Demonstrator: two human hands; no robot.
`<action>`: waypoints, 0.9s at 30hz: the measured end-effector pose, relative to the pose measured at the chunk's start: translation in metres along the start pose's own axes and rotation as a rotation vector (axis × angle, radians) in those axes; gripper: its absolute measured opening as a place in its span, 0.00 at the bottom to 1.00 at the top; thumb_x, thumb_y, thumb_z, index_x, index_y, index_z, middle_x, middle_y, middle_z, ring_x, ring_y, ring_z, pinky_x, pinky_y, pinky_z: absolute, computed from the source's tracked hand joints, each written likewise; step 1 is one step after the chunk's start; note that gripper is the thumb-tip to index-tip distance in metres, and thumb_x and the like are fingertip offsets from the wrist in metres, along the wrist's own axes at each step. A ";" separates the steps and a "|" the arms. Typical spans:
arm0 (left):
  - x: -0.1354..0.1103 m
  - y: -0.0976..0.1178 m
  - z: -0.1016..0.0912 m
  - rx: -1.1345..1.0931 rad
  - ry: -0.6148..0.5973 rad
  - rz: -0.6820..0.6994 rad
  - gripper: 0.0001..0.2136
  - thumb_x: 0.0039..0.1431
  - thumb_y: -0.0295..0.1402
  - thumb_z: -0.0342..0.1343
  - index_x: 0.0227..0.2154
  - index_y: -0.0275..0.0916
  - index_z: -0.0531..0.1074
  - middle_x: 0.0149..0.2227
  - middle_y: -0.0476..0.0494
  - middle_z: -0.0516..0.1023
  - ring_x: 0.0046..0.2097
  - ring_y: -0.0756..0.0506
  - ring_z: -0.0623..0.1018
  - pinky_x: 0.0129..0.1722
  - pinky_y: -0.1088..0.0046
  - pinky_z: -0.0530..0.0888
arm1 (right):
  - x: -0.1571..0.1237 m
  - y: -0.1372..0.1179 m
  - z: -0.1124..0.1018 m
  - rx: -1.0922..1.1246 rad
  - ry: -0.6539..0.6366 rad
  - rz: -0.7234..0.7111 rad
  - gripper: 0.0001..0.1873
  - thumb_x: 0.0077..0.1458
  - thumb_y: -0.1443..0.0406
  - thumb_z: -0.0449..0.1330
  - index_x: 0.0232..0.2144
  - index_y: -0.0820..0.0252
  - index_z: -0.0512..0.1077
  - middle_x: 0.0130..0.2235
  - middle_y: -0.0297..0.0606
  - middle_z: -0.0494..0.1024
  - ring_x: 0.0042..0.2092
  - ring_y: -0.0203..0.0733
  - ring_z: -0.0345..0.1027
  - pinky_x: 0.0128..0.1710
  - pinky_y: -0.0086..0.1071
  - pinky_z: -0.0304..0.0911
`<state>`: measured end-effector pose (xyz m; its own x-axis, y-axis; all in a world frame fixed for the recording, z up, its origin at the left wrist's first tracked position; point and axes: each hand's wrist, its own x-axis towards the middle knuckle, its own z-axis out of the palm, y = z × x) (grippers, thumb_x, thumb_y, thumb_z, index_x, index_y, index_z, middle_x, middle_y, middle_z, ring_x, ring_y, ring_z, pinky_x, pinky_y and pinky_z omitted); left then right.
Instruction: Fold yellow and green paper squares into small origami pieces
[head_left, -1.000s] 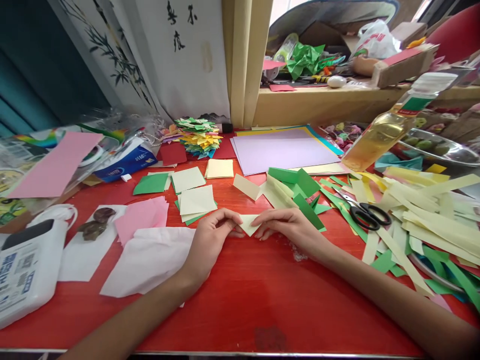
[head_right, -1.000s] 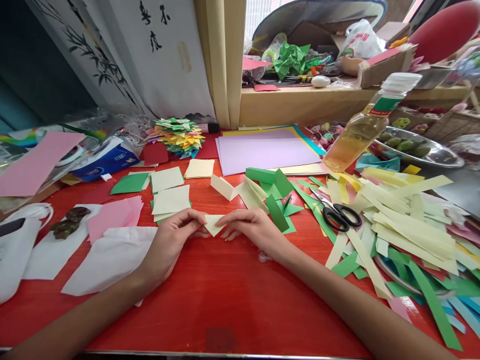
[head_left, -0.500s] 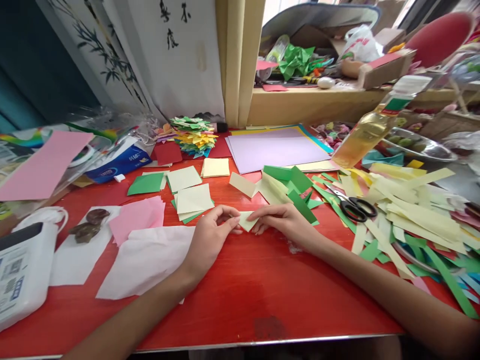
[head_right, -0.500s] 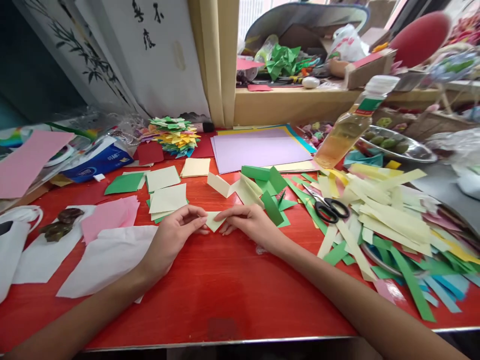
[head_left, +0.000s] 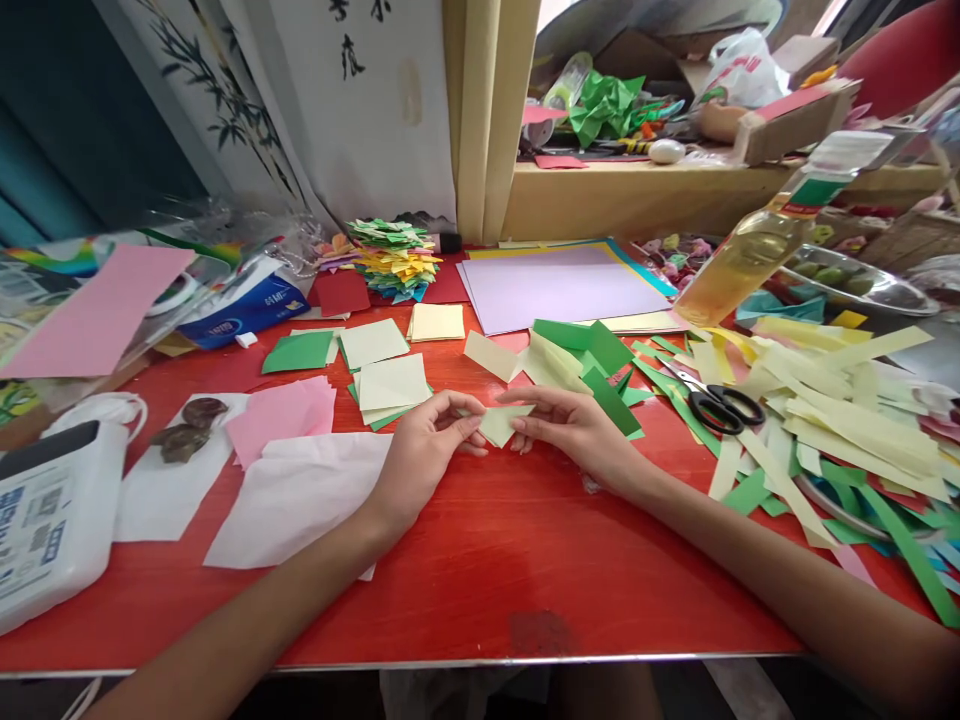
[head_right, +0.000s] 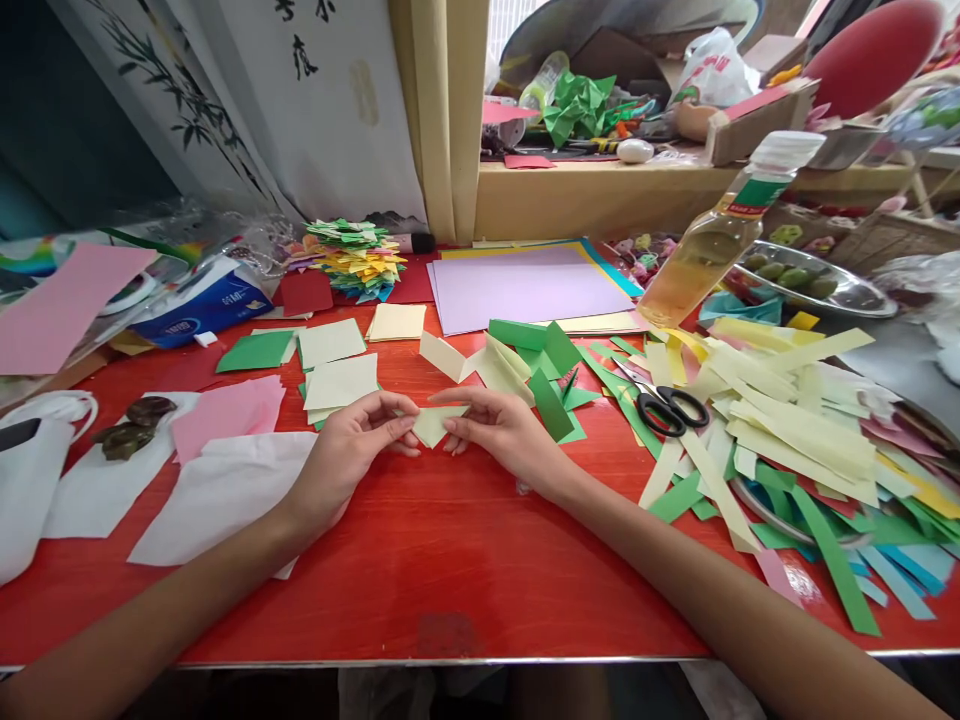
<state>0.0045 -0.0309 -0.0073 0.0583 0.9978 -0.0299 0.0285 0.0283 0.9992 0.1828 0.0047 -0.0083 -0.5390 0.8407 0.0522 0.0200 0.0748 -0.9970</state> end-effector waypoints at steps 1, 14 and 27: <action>0.000 0.001 0.000 -0.002 -0.001 -0.011 0.05 0.55 0.32 0.51 0.32 0.37 0.69 0.31 0.50 0.70 0.31 0.53 0.74 0.33 0.77 0.75 | 0.000 -0.001 0.000 0.007 0.001 0.006 0.18 0.50 0.64 0.60 0.45 0.62 0.69 0.26 0.34 0.75 0.29 0.35 0.71 0.32 0.29 0.66; -0.002 0.003 0.003 -0.011 0.005 -0.043 0.10 0.52 0.35 0.55 0.36 0.38 0.68 0.35 0.49 0.71 0.33 0.51 0.74 0.34 0.75 0.75 | 0.001 0.000 0.001 0.045 0.005 0.043 0.16 0.50 0.66 0.60 0.43 0.65 0.69 0.23 0.32 0.74 0.24 0.32 0.69 0.26 0.27 0.67; 0.000 0.001 0.003 -0.006 -0.037 -0.073 0.08 0.55 0.35 0.51 0.37 0.39 0.69 0.40 0.48 0.71 0.35 0.51 0.74 0.36 0.73 0.75 | 0.000 0.006 0.003 0.112 -0.056 0.045 0.15 0.50 0.64 0.59 0.41 0.67 0.68 0.26 0.36 0.75 0.25 0.34 0.71 0.27 0.28 0.69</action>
<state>0.0072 -0.0313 -0.0061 0.0930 0.9902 -0.1038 0.0278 0.1017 0.9944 0.1806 0.0039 -0.0143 -0.5856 0.8106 0.0076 -0.0472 -0.0247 -0.9986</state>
